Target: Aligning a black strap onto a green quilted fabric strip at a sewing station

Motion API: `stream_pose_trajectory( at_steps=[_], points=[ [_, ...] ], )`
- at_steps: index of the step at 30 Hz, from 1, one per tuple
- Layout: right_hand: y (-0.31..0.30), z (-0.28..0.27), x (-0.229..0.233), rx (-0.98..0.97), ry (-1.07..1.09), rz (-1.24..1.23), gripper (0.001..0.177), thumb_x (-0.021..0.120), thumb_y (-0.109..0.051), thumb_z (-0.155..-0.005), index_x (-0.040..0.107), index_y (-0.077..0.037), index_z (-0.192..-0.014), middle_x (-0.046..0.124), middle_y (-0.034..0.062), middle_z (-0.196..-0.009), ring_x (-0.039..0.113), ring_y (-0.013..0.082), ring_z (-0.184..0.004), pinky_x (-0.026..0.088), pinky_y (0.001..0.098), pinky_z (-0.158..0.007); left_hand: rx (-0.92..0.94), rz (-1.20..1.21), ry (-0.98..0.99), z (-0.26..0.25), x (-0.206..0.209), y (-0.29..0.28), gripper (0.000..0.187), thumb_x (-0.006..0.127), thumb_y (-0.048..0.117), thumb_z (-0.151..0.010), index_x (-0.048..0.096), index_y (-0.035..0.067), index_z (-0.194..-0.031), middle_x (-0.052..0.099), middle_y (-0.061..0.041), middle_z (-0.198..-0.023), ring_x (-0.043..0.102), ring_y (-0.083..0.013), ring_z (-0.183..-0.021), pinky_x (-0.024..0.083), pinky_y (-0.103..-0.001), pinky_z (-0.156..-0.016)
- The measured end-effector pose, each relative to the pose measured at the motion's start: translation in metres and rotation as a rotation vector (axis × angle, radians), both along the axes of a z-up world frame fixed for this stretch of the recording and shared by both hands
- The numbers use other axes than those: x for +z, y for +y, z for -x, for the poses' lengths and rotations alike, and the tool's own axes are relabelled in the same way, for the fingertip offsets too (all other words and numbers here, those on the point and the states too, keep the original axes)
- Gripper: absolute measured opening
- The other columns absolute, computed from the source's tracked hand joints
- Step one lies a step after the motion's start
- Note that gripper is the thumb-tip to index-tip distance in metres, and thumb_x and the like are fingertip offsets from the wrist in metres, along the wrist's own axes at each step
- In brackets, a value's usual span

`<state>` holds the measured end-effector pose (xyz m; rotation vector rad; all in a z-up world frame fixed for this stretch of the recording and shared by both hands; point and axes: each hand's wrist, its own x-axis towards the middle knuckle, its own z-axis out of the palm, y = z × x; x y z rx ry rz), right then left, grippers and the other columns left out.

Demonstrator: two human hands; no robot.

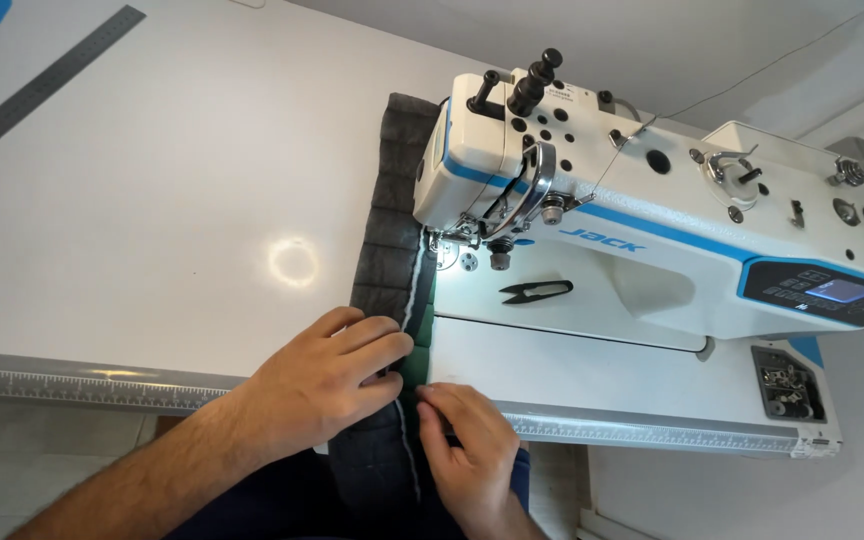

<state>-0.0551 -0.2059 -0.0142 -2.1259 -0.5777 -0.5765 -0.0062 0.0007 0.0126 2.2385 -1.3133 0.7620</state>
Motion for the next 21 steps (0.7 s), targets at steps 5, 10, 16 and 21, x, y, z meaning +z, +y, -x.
stream_pose_trajectory(
  at_steps=[5, 10, 16, 21],
  points=[
    [0.000, 0.012, -0.017, -0.064, 0.435, -0.221, 0.023, 0.065, -0.010, -0.093, 0.078, -0.004, -0.110, 0.083, 0.0096, -0.102, 0.079, 0.0167, -0.092, 0.061, 0.0268, -0.084, -0.057, 0.113, 0.078, -0.009, 0.002, 0.003, 0.011, 0.067, -0.001, -0.097, 0.067, 0.007, -0.089, 0.063, -0.010, -0.102, 0.061, -0.0260, -0.093, 0.046, -0.040, -0.078],
    [-0.010, 0.013, -0.008, 0.068, 0.862, -0.361, 0.030, 0.073, -0.015, -0.087, 0.079, -0.004, -0.115, 0.085, 0.0091, -0.105, 0.079, 0.0134, -0.093, 0.063, 0.0249, -0.083, -0.074, 0.128, 0.107, -0.011, 0.007, 0.003, 0.014, 0.067, -0.003, -0.096, 0.066, 0.008, -0.088, 0.061, -0.007, -0.098, 0.061, -0.0232, -0.087, 0.044, -0.038, -0.076],
    [-0.004, 0.037, -0.031, 0.447, 1.483, -1.105, 0.062, 0.085, -0.032, -0.081, 0.058, 0.007, -0.120, 0.052, 0.0043, -0.072, 0.032, 0.0028, -0.040, 0.021, 0.0160, -0.031, -0.094, 0.174, 0.119, -0.011, -0.001, -0.002, 0.018, 0.074, -0.007, -0.089, 0.067, 0.009, -0.085, 0.063, -0.006, -0.095, 0.062, -0.0235, -0.085, 0.045, -0.037, -0.074],
    [-0.001, 0.053, -0.035, 0.297, 1.354, -0.965, 0.024, 0.075, -0.018, -0.095, 0.064, 0.001, -0.086, 0.052, 0.0102, -0.050, 0.036, 0.0092, -0.031, 0.024, 0.0178, -0.030, -0.147, 0.065, 0.173, -0.015, -0.005, 0.000, 0.011, 0.075, 0.000, -0.091, 0.071, 0.010, -0.091, 0.065, -0.010, -0.112, 0.064, -0.0282, -0.103, 0.046, -0.042, -0.083]
  ],
)
